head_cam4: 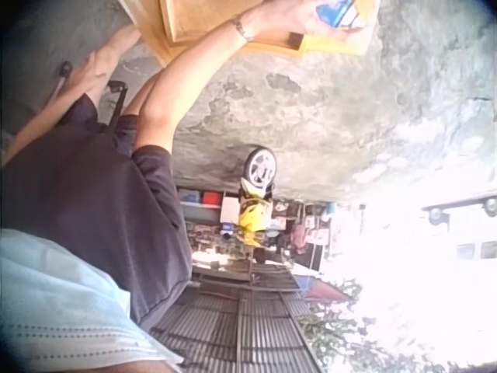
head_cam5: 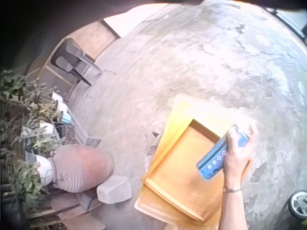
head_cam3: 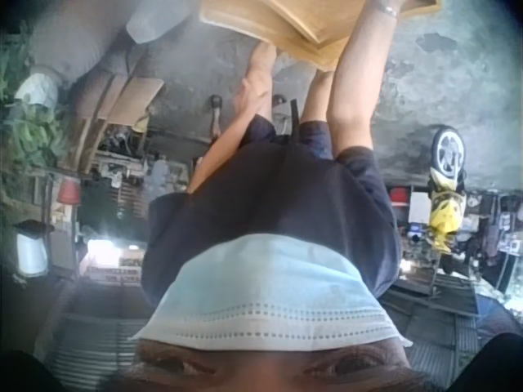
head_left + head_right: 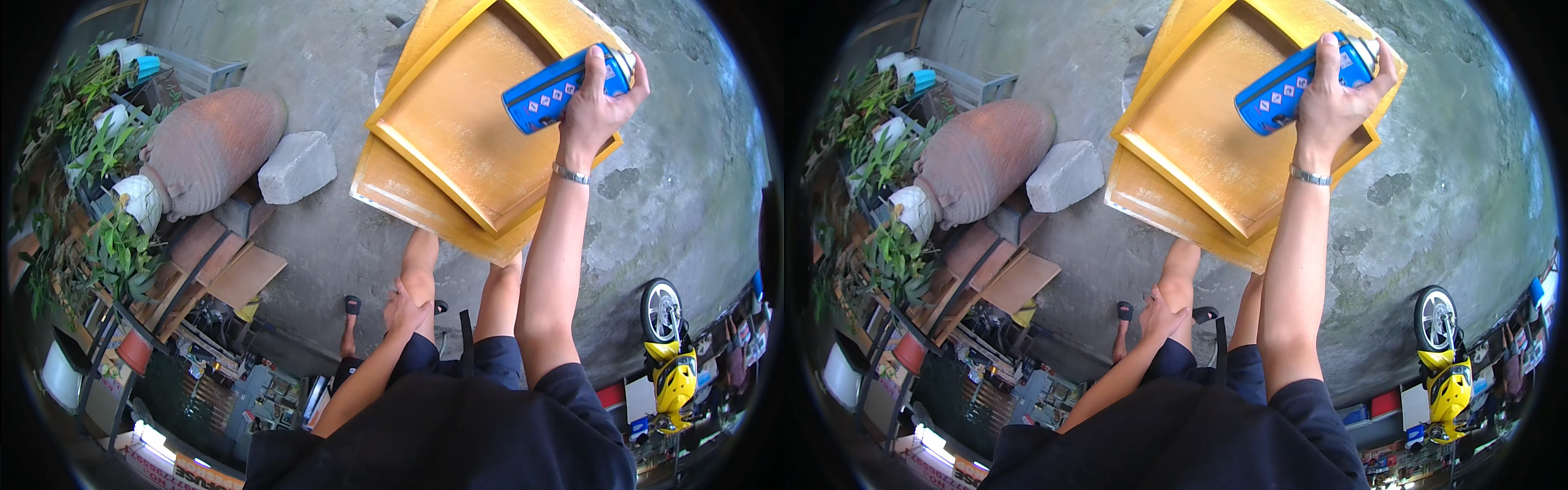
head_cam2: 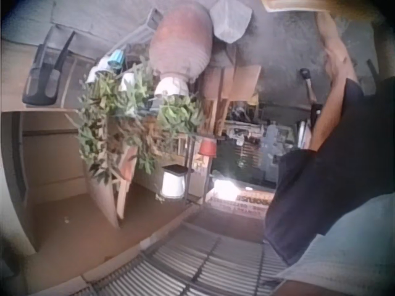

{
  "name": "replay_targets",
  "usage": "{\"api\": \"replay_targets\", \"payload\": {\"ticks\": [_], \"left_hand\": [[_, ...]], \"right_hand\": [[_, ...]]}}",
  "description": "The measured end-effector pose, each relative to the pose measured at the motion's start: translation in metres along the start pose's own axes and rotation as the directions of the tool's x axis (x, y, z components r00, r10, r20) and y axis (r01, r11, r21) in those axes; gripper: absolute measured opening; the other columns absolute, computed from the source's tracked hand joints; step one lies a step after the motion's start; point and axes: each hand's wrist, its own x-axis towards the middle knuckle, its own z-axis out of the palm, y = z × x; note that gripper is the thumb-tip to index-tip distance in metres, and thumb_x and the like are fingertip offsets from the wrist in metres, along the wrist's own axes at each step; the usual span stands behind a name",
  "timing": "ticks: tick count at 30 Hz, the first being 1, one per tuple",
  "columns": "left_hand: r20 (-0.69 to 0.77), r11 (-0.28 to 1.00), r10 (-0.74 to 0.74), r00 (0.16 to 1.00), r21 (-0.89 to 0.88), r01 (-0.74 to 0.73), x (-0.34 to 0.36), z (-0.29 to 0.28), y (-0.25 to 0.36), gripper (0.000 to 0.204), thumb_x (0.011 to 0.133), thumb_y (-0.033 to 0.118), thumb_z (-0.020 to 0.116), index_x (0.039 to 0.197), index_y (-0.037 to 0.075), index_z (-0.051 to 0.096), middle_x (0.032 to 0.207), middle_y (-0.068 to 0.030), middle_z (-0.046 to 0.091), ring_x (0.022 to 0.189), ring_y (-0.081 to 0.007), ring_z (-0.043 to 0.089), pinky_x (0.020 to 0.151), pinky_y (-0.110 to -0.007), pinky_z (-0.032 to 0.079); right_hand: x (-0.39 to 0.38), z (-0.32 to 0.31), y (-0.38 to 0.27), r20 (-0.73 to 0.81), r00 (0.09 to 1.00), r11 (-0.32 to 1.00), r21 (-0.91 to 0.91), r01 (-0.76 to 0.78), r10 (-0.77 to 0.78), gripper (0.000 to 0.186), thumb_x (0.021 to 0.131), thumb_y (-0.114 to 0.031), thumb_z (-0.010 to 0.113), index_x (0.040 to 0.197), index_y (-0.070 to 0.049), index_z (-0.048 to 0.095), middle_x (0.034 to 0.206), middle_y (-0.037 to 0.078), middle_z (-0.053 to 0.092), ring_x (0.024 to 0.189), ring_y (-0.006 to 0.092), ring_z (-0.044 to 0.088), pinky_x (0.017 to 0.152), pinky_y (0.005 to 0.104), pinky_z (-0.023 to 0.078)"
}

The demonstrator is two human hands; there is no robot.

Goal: The person spray paints a yellow wooden frame with a blue spray can. They move around the frame to cover all sides and edges, then briefly walk to a table where another person is working before returning to continue painting.

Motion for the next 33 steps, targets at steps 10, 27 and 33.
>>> {"api": "replay_targets", "payload": {"ticks": [10, 27, 33], "left_hand": [[-0.02, 1.0, -0.005, 1.0, 0.01, 0.005, 0.006, 0.012, -0.016, 0.115, 0.075, 0.05, 0.085, 0.157, 0.006, 0.018, 0.13, -0.0311, 0.057, 0.107, -0.0462, 0.068, 0.091, -0.05, 0.057], [-0.008, 0.999, -0.039, 0.999, 0.019, 0.039, 0.003, 0.015, -0.017, 0.117, 0.077, 0.049, 0.083, 0.16, 0.006, 0.013, 0.134, -0.0298, 0.056, 0.109, -0.0437, 0.069, 0.092, -0.048, 0.058], [0.074, 0.997, -0.07, 0.995, -0.037, 0.072, 0.003, 0.004, -0.012, 0.118, 0.075, 0.053, 0.083, 0.16, 0.006, 0.015, 0.143, -0.0317, 0.05, 0.122, -0.045, 0.062, 0.099, -0.051, 0.053]], "right_hand": [[-0.192, -0.031, -0.053, 0.523, 0.78, 0.929, -0.312, -0.2, 0.343, 0.064, 0.086, -0.02, 0.083, 0.14, -0.005, 0.051, 0.115, 0.015, 0.066, 0.105, 0.026, 0.067, 0.093, 0.0389, 0.054], [-0.111, -0.001, -0.05, 0.131, 0.975, 0.965, -0.218, -0.148, 0.179, 0.061, 0.091, -0.012, 0.08, 0.141, -0.005, 0.046, 0.111, 0.011, 0.064, 0.094, 0.0163, 0.064, 0.083, 0.0314, 0.054], [-0.187, -0.029, -0.058, 0.467, 0.833, 0.936, -0.314, -0.157, 0.296, 0.066, 0.086, -0.018, 0.083, 0.141, -0.003, 0.051, 0.118, 0.017, 0.065, 0.106, 0.0272, 0.066, 0.094, 0.0387, 0.053]]}}
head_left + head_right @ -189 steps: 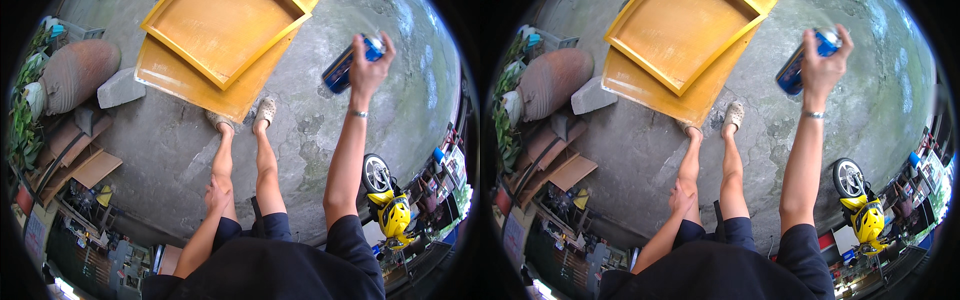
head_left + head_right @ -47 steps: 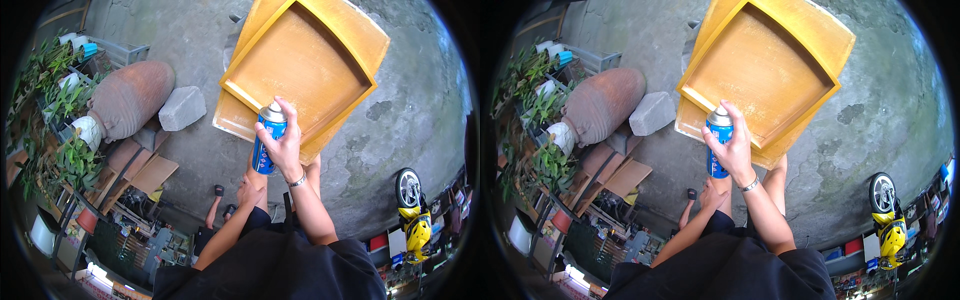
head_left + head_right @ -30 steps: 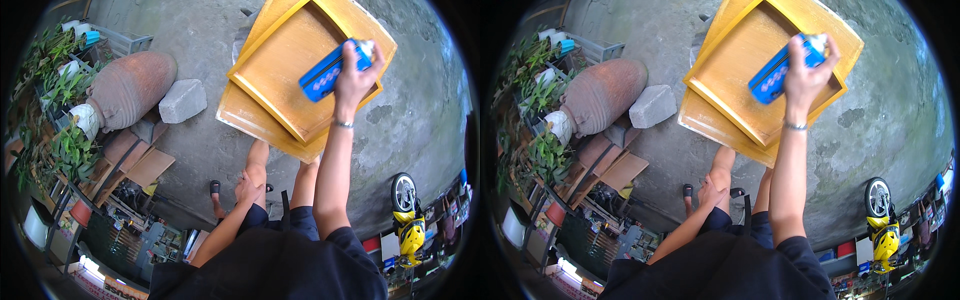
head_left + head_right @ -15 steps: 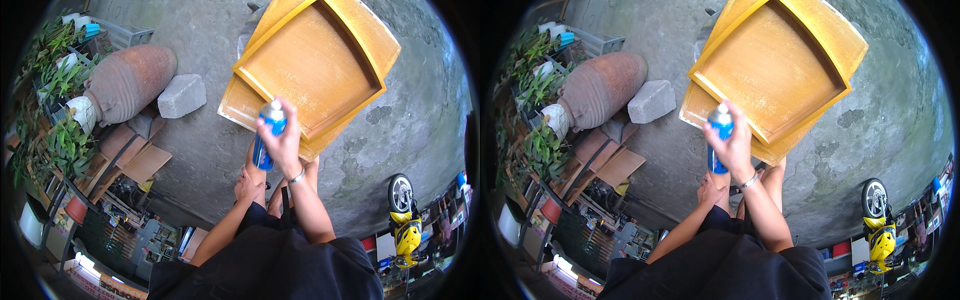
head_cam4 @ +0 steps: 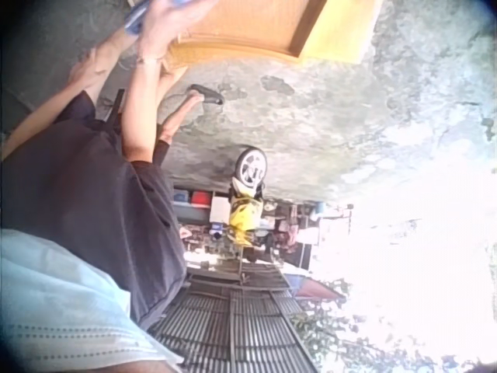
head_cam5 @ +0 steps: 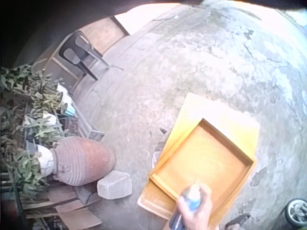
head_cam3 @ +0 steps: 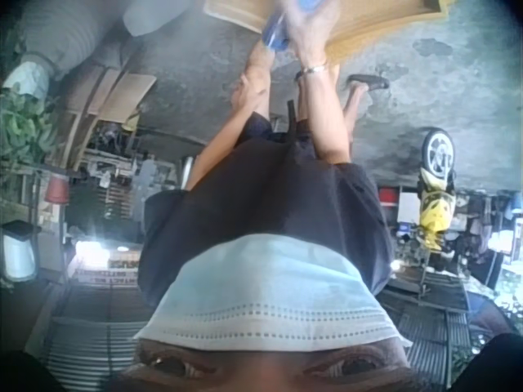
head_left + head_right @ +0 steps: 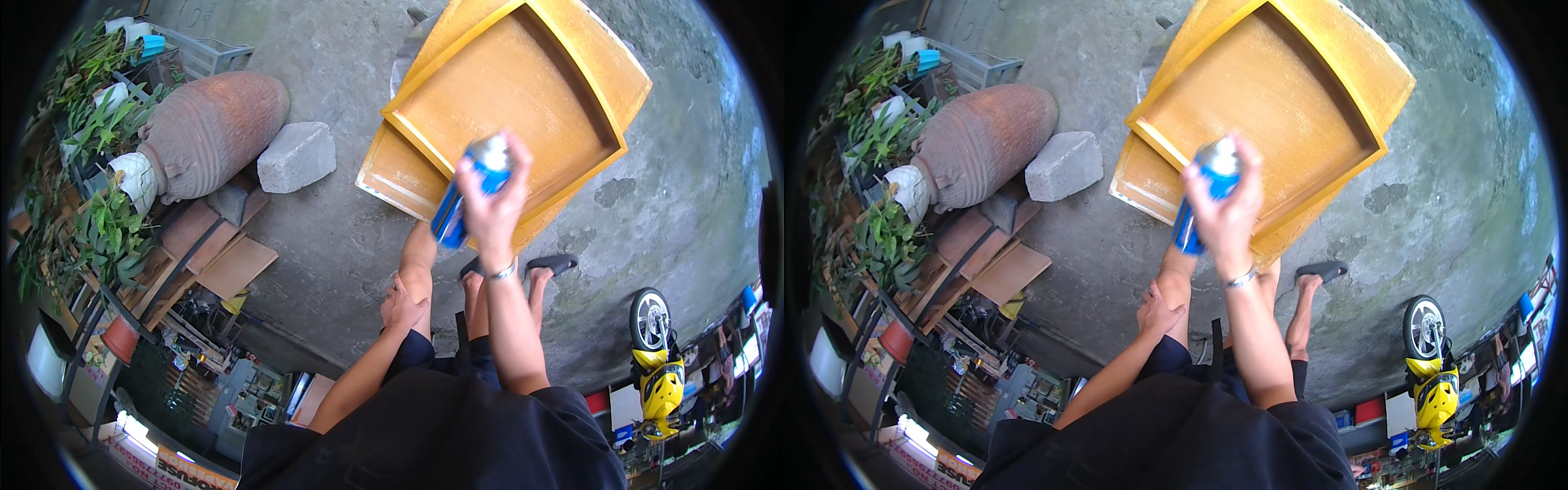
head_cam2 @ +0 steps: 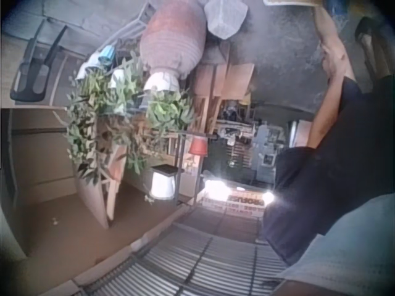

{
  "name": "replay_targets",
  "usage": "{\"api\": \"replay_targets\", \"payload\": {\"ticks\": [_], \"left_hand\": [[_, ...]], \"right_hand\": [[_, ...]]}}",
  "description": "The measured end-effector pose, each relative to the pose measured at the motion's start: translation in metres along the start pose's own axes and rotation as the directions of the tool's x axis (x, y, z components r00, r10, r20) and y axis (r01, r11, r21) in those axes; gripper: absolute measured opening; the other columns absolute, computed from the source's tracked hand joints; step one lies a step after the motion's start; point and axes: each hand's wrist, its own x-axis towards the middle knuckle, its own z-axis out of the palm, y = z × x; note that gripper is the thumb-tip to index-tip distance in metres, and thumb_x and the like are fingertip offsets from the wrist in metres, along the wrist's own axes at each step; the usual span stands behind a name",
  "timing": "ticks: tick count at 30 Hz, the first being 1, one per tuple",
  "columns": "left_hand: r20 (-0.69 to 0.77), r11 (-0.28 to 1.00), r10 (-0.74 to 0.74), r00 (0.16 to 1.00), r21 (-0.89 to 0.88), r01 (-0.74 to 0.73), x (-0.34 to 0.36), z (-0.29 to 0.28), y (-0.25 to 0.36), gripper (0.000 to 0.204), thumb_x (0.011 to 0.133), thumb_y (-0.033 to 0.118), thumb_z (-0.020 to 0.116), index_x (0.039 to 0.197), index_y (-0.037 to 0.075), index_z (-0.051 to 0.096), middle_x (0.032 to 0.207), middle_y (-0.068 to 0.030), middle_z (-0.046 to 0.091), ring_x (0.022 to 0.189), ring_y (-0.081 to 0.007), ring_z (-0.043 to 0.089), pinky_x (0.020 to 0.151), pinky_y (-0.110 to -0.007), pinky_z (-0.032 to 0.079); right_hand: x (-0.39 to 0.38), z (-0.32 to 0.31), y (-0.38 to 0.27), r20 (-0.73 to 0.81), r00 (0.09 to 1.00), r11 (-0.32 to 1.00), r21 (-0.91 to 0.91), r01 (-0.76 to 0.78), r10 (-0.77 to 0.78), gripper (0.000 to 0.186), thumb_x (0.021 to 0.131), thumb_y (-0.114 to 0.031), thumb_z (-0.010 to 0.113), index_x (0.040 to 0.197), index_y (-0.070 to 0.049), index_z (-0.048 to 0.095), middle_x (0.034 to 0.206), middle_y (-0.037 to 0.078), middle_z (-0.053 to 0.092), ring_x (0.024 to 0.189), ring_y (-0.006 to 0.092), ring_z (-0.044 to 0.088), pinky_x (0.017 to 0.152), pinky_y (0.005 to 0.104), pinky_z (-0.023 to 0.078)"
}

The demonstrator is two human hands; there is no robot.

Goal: The person spray paints a yellow wooden frame with a blue spray can. They move around the frame to cover all sides and edges, then briefly walk to a table where another person is working before returning to continue painting.

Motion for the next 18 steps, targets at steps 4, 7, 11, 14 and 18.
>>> {"api": "replay_targets", "payload": {"ticks": [4, 7, 11, 14, 18], "left_hand": [[-0.091, 0.998, 0.066, 0.994, 0.017, -0.065, 0.0, 0.005, 0.0, 0.115, 0.076, 0.049, 0.084, 0.159, 0.006, 0.016, 0.135, -0.0309, 0.055, 0.111, -0.0442, 0.068, 0.093, -0.05, 0.057], [-0.152, 0.995, 0.089, 0.984, -0.023, -0.094, 0.011, 0.025, -0.014, 0.115, 0.075, 0.051, 0.084, 0.158, 0.007, 0.018, 0.136, -0.0312, 0.055, 0.111, -0.0446, 0.067, 0.093, -0.05, 0.057], [-0.063, 0.998, 0.061, 0.996, -0.009, -0.062, 0.006, 0.005, -0.006, 0.112, 0.076, 0.057, 0.08, 0.158, 0.009, 0.02, 0.14, -0.0289, 0.054, 0.114, -0.0441, 0.067, 0.095, -0.05, 0.056], [-0.082, 0.996, 0.066, 0.994, -0.062, -0.071, 0.017, -0.007, -0.009, 0.099, 0.086, 0.053, 0.075, 0.157, 0.006, 0.026, 0.141, -0.0236, 0.057, 0.122, -0.04, 0.064, 0.1, -0.047, 0.053], [-0.329, 0.741, 0.152, 0.932, -0.586, -0.327, 0.074, -0.041, -0.033, 0.056, 0.106, 0.038, 0.055, 0.146, 0.0, 0.047, 0.135, -0.0232, 0.062, 0.127, -0.0335, 0.061, 0.106, -0.043, 0.048]], "right_hand": [[-0.068, 0.012, -0.01, 0.282, 0.956, 0.996, -0.008, 0.087, -0.081, 0.068, 0.082, -0.019, 0.085, 0.14, -0.006, 0.052, 0.115, 0.018, 0.063, 0.104, 0.0341, 0.067, 0.088, 0.041, 0.055], [-0.075, 0.014, -0.021, 0.402, 0.915, 0.999, -0.037, -0.007, 0.022, 0.067, 0.083, -0.017, 0.084, 0.141, -0.005, 0.052, 0.124, 0.016, 0.064, 0.109, 0.0276, 0.066, 0.095, 0.0381, 0.053], [-0.012, 0.008, 0.0, 0.176, 0.983, 0.992, -0.106, 0.071, -0.051, 0.065, 0.085, -0.026, 0.084, 0.139, -0.003, 0.054, 0.115, 0.018, 0.065, 0.107, 0.0336, 0.067, 0.092, 0.0417, 0.054], [0.074, -0.008, 0.015, -0.062, 0.993, 0.993, -0.063, 0.1, -0.104, 0.062, 0.086, -0.029, 0.084, 0.134, -0.002, 0.054, 0.106, 0.019, 0.07, 0.097, 0.0293, 0.071, 0.088, 0.0423, 0.056], [0.169, -0.048, -0.002, -0.358, 0.889, 0.953, -0.198, 0.229, -0.287, 0.063, 0.087, -0.036, 0.085, 0.133, -0.008, 0.053, 0.098, 0.012, 0.069, 0.084, 0.0197, 0.067, 0.077, 0.0361, 0.056]]}}
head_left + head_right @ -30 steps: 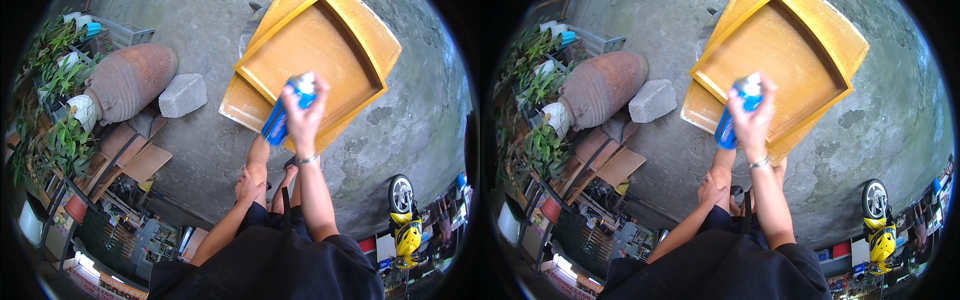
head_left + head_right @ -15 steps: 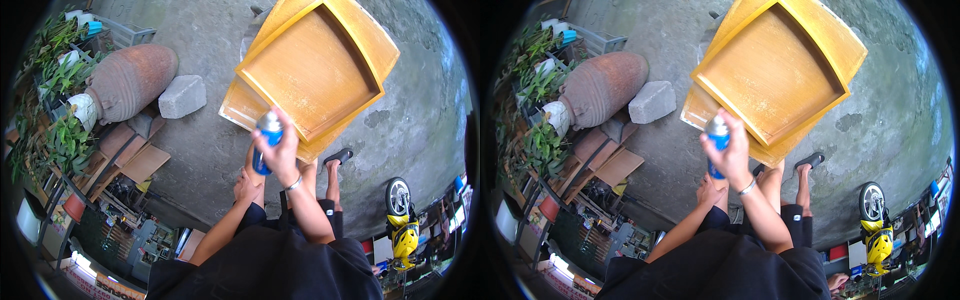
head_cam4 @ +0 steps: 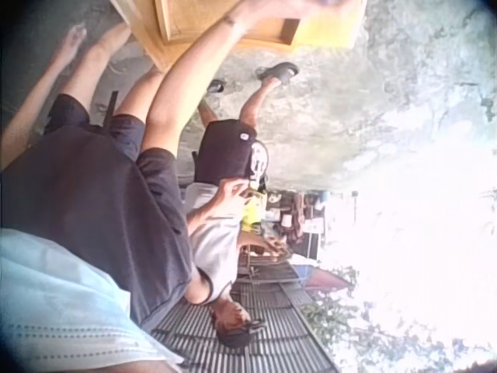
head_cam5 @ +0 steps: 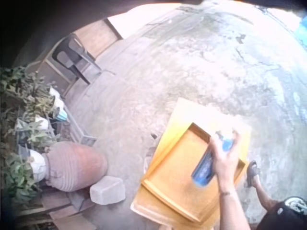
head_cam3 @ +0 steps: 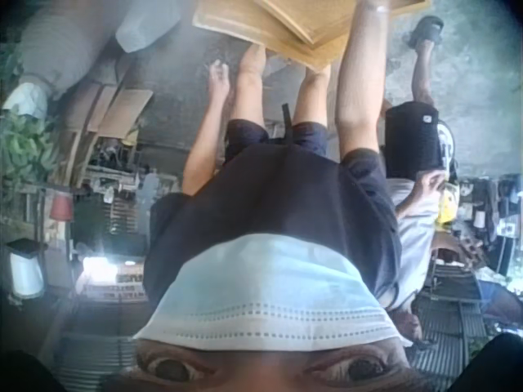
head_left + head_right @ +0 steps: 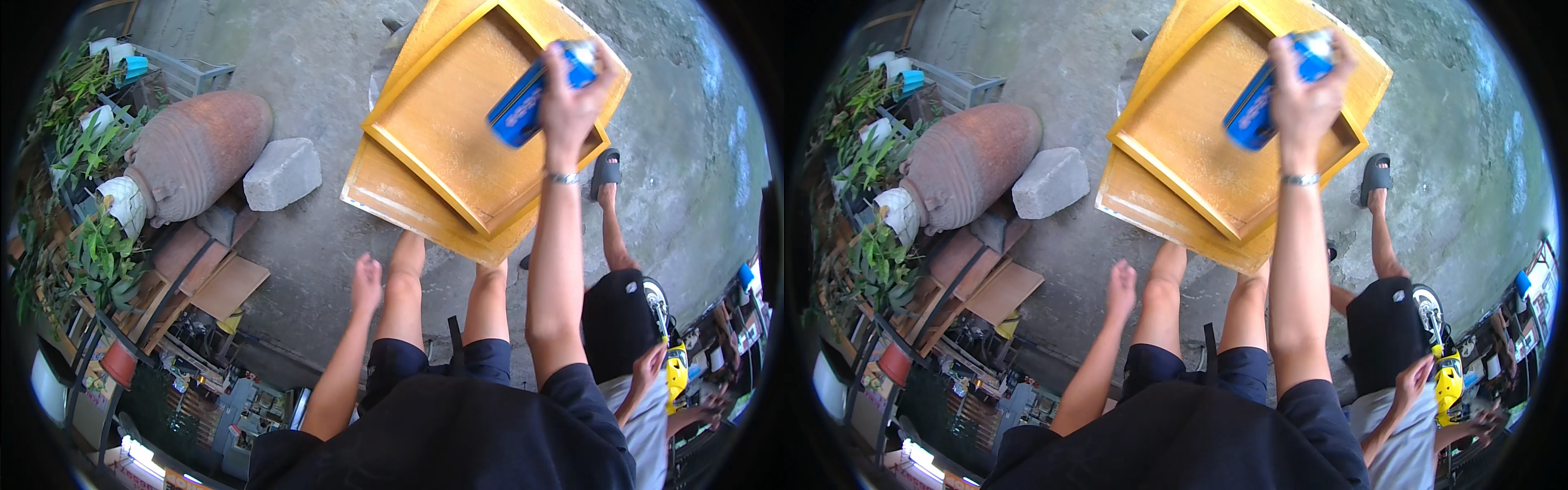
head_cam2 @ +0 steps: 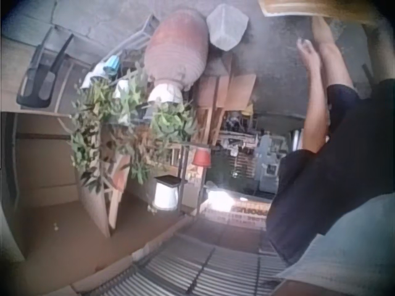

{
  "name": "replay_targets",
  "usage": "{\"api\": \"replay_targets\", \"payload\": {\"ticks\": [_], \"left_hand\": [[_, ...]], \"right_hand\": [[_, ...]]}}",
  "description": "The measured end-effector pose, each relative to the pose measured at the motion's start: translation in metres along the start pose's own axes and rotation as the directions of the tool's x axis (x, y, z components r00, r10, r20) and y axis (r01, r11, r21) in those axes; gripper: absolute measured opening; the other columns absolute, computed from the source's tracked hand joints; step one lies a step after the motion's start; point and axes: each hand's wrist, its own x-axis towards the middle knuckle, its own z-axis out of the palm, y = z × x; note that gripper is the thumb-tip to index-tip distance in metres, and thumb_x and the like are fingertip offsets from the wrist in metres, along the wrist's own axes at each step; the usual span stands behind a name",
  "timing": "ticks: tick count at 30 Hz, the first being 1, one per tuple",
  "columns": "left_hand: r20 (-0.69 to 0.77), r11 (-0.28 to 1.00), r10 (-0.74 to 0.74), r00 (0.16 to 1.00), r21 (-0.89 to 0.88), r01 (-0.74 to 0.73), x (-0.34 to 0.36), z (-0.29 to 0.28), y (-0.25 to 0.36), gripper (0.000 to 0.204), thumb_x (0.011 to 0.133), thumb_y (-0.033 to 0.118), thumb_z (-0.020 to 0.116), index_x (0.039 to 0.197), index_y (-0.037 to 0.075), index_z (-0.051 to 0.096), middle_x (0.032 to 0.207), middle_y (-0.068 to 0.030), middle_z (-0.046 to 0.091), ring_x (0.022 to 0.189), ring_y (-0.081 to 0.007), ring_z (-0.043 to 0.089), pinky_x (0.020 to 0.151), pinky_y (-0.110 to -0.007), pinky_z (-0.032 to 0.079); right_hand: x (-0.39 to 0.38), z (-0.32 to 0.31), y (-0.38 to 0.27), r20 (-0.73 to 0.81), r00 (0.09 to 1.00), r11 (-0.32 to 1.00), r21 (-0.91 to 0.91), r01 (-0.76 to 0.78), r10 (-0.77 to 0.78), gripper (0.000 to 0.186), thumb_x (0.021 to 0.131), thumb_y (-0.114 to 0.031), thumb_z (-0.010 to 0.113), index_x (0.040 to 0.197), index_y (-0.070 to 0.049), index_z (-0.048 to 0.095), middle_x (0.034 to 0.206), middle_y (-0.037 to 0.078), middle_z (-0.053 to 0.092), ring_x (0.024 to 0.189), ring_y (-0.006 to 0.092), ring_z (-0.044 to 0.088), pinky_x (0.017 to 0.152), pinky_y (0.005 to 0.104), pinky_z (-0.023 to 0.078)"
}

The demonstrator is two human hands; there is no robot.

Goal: The person spray paints a yellow wooden frame with a blue spray can. They move around the frame to cover all sides and edges, then briefly walk to a table where another person is working before returning to continue painting.

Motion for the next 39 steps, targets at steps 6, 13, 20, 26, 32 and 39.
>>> {"api": "replay_targets", "payload": {"ticks": [6, 13, 20, 26, 32, 39], "left_hand": [[-0.309, 0.89, 0.427, 0.85, -0.026, -0.456, 0.132, -0.059, 0.09, 0.041, 0.113, 0.029, 0.04, 0.133, -0.001, 0.06, 0.13, -0.0213, 0.066, 0.123, -0.0328, 0.064, 0.107, -0.041, 0.046], [0.081, 0.855, 0.394, 0.915, -0.398, -0.333, 0.2, -0.051, 0.134, 0.04, 0.113, 0.034, 0.042, 0.118, 0.002, 0.065, 0.106, -0.0063, 0.071, 0.101, -0.0161, 0.064, 0.093, -0.033, 0.049], [-0.098, 0.838, 0.421, 0.902, -0.339, -0.428, 0.167, -0.016, 0.115, 0.038, 0.113, 0.034, 0.043, 0.113, 0.002, 0.064, 0.106, -0.0042, 0.067, 0.097, -0.0119, 0.058, 0.09, -0.031, 0.048], [-0.186, 0.708, 0.114, 0.976, -0.673, -0.212, 0.1, 0.031, 0.021, 0.035, 0.113, 0.031, 0.047, 0.12, 0.001, 0.063, 0.11, -0.0053, 0.067, 0.101, -0.0144, 0.061, 0.092, -0.033, 0.05], [-0.262, 0.349, -0.048, 0.964, -0.909, -0.23, 0.042, 0.158, 0.012, 0.035, 0.112, 0.031, 0.048, 0.128, 0.003, 0.062, 0.119, -0.0078, 0.069, 0.109, -0.0174, 0.064, 0.098, -0.036, 0.051], [-0.126, -0.123, -0.116, 0.985, -0.982, -0.14, 0.002, 0.302, 0.12, 0.041, 0.114, 0.029, 0.04, 0.144, 0.003, 0.049, 0.142, -0.0147, 0.059, 0.128, -0.0298, 0.058, 0.109, -0.045, 0.048]], "right_hand": [[0.016, -0.083, -0.012, -0.155, 0.984, 0.937, 0.347, -0.028, 0.087, 0.059, 0.094, -0.026, 0.078, 0.141, -0.008, 0.047, 0.112, 0.011, 0.058, 0.087, 0.0183, 0.065, 0.075, 0.032, 0.057], [-0.086, -0.193, -0.025, -0.002, 0.969, 0.953, 0.178, -0.243, 0.248, 0.059, 0.1, -0.017, 0.068, 0.151, -0.012, 0.037, 0.118, 0.014, 0.06, 0.097, 0.0247, 0.069, 0.084, 0.0421, 0.063], [-0.126, -0.267, -0.026, 0.003, 0.913, 0.907, 0.113, -0.406, 0.408, 0.064, 0.099, -0.019, 0.069, 0.154, -0.016, 0.037, 0.122, 0.018, 0.062, 0.09, 0.0242, 0.07, 0.081, 0.04, 0.063], [-0.104, -0.312, -0.026, 0.131, 0.915, 0.901, 0.169, -0.4, 0.382, 0.066, 0.098, -0.018, 0.069, 0.155, -0.017, 0.036, 0.121, 0.018, 0.064, 0.095, 0.0243, 0.07, 0.083, 0.04, 0.063], [-0.05, -0.369, 0.012, 0.231, 0.951, 0.936, 0.236, -0.262, 0.208, 0.069, 0.097, -0.017, 0.07, 0.155, -0.011, 0.035, 0.127, 0.017, 0.06, 0.1, 0.0237, 0.069, 0.087, 0.0398, 0.062], [-0.009, -0.475, 0.07, 0.36, 0.927, 0.967, 0.184, -0.176, 0.1, 0.07, 0.094, -0.011, 0.071, 0.155, -0.009, 0.036, 0.127, 0.016, 0.06, 0.097, 0.0225, 0.069, 0.085, 0.0373, 0.059]]}}
